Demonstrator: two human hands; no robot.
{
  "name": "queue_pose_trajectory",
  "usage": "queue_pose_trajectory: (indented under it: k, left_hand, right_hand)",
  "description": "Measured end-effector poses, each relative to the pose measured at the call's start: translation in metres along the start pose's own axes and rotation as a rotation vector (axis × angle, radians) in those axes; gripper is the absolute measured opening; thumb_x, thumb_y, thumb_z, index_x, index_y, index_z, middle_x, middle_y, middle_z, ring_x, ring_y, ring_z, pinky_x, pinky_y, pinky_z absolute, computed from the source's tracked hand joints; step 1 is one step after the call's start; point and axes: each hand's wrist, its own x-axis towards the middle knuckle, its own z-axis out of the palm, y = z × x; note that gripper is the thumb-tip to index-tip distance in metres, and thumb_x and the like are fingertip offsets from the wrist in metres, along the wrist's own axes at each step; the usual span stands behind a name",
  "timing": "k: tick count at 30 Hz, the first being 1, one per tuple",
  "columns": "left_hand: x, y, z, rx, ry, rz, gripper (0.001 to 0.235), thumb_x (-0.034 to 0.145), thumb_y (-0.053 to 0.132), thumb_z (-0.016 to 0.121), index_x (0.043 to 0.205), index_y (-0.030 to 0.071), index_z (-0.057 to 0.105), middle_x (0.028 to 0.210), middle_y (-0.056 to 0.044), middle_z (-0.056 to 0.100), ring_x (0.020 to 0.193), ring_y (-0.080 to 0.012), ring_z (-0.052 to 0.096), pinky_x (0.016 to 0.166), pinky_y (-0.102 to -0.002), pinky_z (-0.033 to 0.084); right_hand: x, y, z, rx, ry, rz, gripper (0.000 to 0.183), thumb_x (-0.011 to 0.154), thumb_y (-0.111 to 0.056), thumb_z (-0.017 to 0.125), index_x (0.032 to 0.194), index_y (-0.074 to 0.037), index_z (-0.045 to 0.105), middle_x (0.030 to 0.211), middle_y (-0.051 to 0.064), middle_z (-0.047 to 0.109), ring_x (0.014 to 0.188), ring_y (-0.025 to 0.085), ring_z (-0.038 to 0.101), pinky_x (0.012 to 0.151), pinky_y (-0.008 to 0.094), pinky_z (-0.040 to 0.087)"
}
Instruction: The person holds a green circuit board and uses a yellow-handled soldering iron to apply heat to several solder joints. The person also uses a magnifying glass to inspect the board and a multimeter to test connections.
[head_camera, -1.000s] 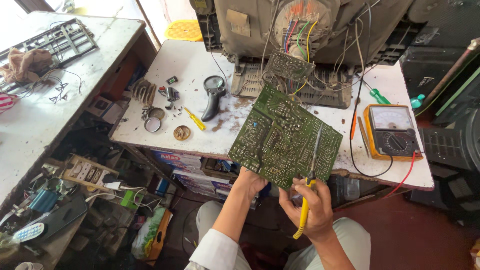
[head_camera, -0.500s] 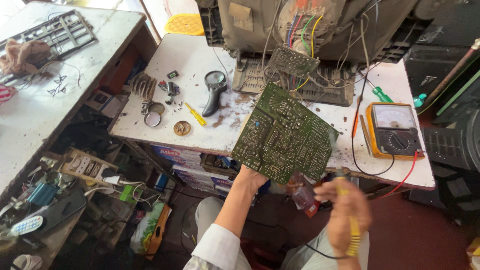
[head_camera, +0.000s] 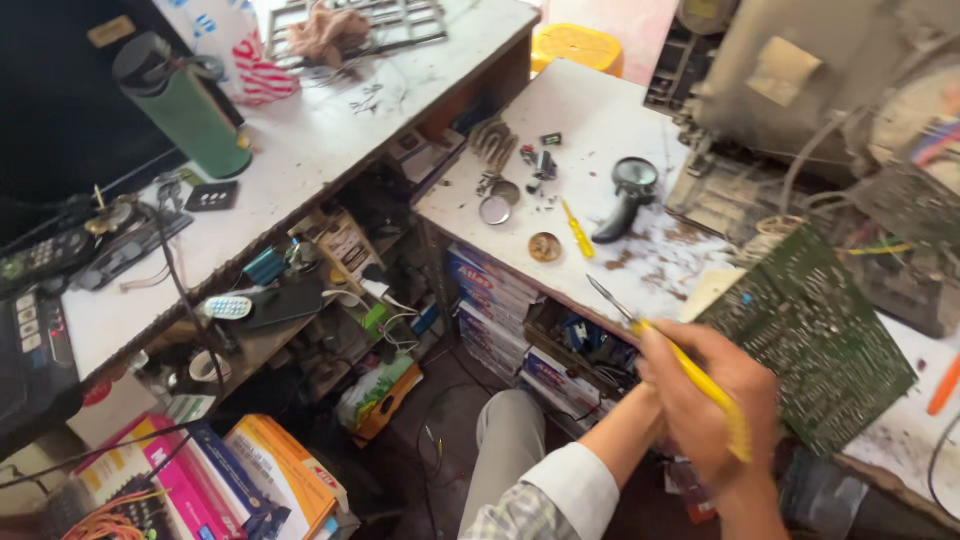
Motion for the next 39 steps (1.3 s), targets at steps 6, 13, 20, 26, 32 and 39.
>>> queue_pose_trajectory:
  k: [6, 13, 20, 26, 32, 39]
  left_hand:
    - [-0.009, 0.017, 0.002, 0.042, 0.002, -0.042, 0.027, 0.11, 0.024, 0.058, 0.123, 0.001, 0.066, 0.112, -0.014, 0.07, 0.097, -0.0257, 0.07, 0.086, -0.042, 0.06]
    - [-0.023, 0.027, -0.004, 0.066, 0.045, -0.06, 0.026, 0.109, 0.022, 0.058, 0.124, 0.001, 0.065, 0.113, -0.014, 0.07, 0.097, -0.0249, 0.07, 0.085, -0.041, 0.061]
    - [0.002, -0.033, 0.004, 0.055, 0.01, -0.188, 0.025, 0.109, 0.02, 0.058, 0.125, 0.002, 0.065, 0.113, -0.013, 0.07, 0.097, -0.024, 0.07, 0.084, -0.04, 0.062]
    - [0.01, -0.016, -0.018, 0.121, 0.055, -0.129, 0.025, 0.108, 0.018, 0.058, 0.126, 0.002, 0.064, 0.114, -0.013, 0.07, 0.096, -0.0233, 0.071, 0.082, -0.04, 0.062]
    - [0.009, -0.012, -0.019, 0.175, 0.136, -0.076, 0.027, 0.106, 0.017, 0.057, 0.128, 0.003, 0.064, 0.118, -0.013, 0.07, 0.1, -0.022, 0.071, 0.085, -0.039, 0.063]
    - [0.006, -0.011, -0.022, 0.272, 0.273, -0.076, 0.029, 0.106, 0.02, 0.056, 0.128, 0.004, 0.065, 0.115, -0.012, 0.071, 0.096, -0.0232, 0.071, 0.082, -0.041, 0.061]
  right_hand:
    - [0.051, -0.02, 0.089, -0.052, -0.087, -0.112, 0.026, 0.095, -0.02, 0.07, 0.107, 0.003, 0.074, 0.081, 0.009, 0.078, 0.071, 0.01, 0.074, 0.064, 0.024, 0.056]
    - [0.073, 0.013, 0.115, 0.003, -0.078, -0.074, 0.022, 0.096, -0.019, 0.068, 0.1, 0.002, 0.074, 0.075, 0.008, 0.075, 0.066, 0.01, 0.071, 0.059, 0.026, 0.055]
    - [0.041, 0.004, 0.079, 0.076, -0.075, -0.13, 0.023, 0.096, -0.015, 0.065, 0.112, 0.001, 0.07, 0.076, 0.006, 0.074, 0.069, 0.011, 0.073, 0.064, 0.025, 0.058]
    - [-0.038, 0.057, -0.039, 0.887, -0.01, -0.072, 0.031, 0.1, -0.006, 0.053, 0.125, 0.008, 0.064, 0.107, 0.025, 0.076, 0.094, 0.031, 0.075, 0.089, 0.042, 0.06]
    - [-0.071, 0.164, -0.125, 1.068, 0.457, -0.108, 0.008, 0.11, -0.003, 0.06, 0.109, 0.004, 0.063, 0.101, 0.017, 0.07, 0.088, 0.026, 0.067, 0.073, 0.035, 0.051]
    - [-0.082, 0.204, -0.115, 0.9, 0.503, 0.024, 0.007, 0.102, -0.006, 0.059, 0.106, -0.001, 0.062, 0.087, 0.019, 0.071, 0.068, 0.024, 0.065, 0.062, 0.033, 0.049]
